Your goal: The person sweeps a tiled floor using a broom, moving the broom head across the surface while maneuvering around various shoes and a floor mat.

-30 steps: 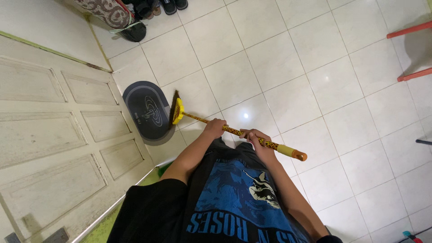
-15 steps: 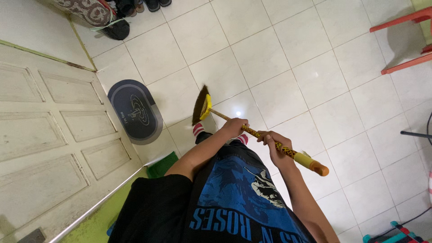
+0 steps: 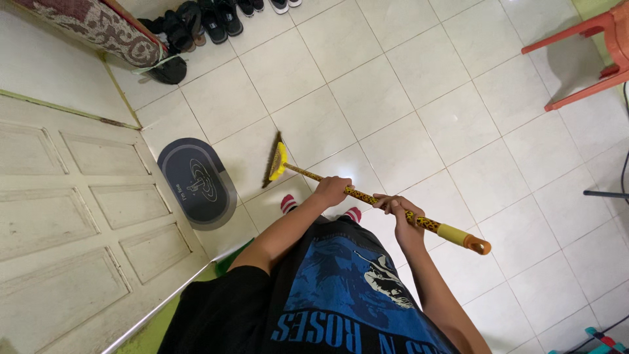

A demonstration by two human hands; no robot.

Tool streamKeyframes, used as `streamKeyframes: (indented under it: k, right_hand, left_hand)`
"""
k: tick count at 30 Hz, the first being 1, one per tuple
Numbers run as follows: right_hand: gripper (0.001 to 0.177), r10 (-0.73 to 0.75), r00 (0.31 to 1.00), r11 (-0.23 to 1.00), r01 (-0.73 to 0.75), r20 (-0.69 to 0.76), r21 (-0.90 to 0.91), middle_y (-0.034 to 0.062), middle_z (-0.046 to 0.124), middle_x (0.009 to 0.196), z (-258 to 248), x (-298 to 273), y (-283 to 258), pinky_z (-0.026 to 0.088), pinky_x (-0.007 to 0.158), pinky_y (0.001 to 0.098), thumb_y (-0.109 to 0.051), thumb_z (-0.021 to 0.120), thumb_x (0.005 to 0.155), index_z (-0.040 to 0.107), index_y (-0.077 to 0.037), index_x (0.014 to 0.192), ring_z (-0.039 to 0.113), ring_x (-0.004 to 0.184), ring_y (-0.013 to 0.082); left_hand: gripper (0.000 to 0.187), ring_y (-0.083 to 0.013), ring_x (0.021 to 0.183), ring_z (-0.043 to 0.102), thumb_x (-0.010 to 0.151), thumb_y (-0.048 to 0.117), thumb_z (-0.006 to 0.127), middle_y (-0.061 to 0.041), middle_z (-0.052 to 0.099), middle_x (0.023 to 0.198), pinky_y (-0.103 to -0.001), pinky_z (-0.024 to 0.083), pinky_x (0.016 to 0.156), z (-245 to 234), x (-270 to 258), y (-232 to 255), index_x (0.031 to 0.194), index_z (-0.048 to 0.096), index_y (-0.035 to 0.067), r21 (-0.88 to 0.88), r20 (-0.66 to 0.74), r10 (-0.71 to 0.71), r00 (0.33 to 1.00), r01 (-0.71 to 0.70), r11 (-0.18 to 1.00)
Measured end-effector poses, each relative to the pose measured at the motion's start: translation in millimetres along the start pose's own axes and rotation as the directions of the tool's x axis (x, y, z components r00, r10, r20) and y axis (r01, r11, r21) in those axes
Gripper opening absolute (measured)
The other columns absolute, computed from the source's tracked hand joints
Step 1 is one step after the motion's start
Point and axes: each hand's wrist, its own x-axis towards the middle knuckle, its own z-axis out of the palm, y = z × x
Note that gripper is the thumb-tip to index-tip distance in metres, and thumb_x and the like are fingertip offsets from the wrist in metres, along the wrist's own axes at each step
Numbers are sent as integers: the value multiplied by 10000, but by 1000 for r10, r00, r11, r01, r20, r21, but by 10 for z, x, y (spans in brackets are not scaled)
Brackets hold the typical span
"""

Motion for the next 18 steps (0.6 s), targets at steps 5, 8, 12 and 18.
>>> streamKeyframes:
  k: [5,8,12,18]
  right_hand:
    - [363,39,999,999,-40,24,19,164,742,939,272,71,158,539,1031,423,-135,427,1073,576,1,771,690,1190,316]
    - [356,45,997,997,-48,63,55,168,747,986,451,156,261,529,1061,421,-135,428,1077,574,-3,781,681,1214,318]
    - [343,47,990,987,-67,133,149,181,741,1069,744,272,414,485,1112,423,-143,432,1084,575,0,808,641,1262,324]
    - [356,37,980,993,-59,194,107,163,747,1100,1208,466,576,485,1117,425,-165,450,1083,585,14,806,645,1285,313]
  left_hand:
    - [229,-369,879,695,1002,338,576,-145,728,873,-510,529,791,-59,-87,-414,983,699,147,71,33,-65,997,63,996]
    - [201,-353,909,696,990,301,583,-139,730,897,-498,530,808,-73,-114,-731,989,705,141,101,22,-67,998,64,993]
    - [154,-337,965,692,951,236,609,-124,739,943,-481,532,838,-159,-194,-1137,1008,721,147,137,51,-120,991,112,984]
    - [144,-348,980,681,943,236,648,-135,731,968,-477,536,861,-343,-367,-1604,994,732,131,117,-32,-170,985,173,978]
